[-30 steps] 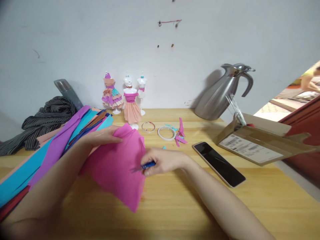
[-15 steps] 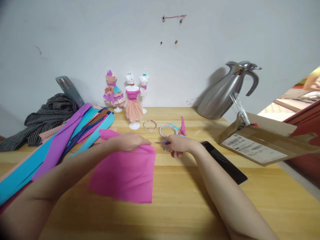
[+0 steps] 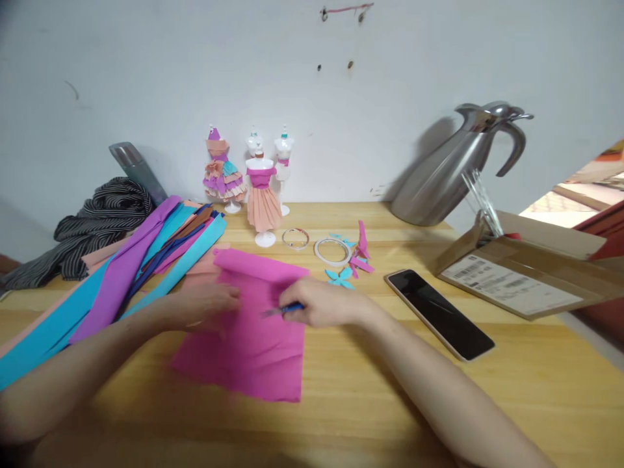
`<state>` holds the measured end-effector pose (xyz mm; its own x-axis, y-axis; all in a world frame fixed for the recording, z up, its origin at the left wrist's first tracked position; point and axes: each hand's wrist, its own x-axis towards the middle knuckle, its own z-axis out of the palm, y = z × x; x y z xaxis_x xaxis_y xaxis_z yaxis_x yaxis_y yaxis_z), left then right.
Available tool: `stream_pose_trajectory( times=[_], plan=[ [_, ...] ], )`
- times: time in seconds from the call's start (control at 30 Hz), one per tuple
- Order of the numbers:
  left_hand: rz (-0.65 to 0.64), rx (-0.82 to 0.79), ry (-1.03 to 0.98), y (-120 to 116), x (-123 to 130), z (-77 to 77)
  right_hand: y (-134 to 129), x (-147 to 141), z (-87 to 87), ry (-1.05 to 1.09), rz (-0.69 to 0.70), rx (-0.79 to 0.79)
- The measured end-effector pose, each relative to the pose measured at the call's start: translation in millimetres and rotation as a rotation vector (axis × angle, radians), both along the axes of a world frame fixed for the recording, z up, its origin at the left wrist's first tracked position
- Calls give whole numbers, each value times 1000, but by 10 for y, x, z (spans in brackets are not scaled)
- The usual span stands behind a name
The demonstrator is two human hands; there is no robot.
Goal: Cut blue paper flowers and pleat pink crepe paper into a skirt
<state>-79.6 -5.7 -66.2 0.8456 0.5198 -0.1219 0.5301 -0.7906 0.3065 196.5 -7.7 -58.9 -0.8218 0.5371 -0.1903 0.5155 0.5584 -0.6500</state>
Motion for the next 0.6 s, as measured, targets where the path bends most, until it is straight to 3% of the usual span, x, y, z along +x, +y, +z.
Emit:
stream_pose_trajectory(
  times=[0.1, 0.2, 0.3, 0.37, 0.47, 0.53, 0.6],
  plan=[
    [-53, -43, 124, -77, -50, -25, -172, -247, -133, -144, 161, 74],
    [-5, -82, 108, -103, -62, -53, -265, -354, -205, -301, 167, 177],
    [93, -41, 15, -80, -65, -84, -215, -280, -151, -261, 167, 145],
    [226, 54, -166, -42, -58, -93, -123, -160, -67, -161, 103, 70],
    [408, 236, -499, 20, -42, -81, 22, 39, 46, 58, -157, 64],
    [480, 294, -599, 54, -39, -76, 94, 143, 78, 116, -277, 92],
    [520, 273, -609, 87, -44, -94, 150, 216, 75, 147, -302, 73]
  ],
)
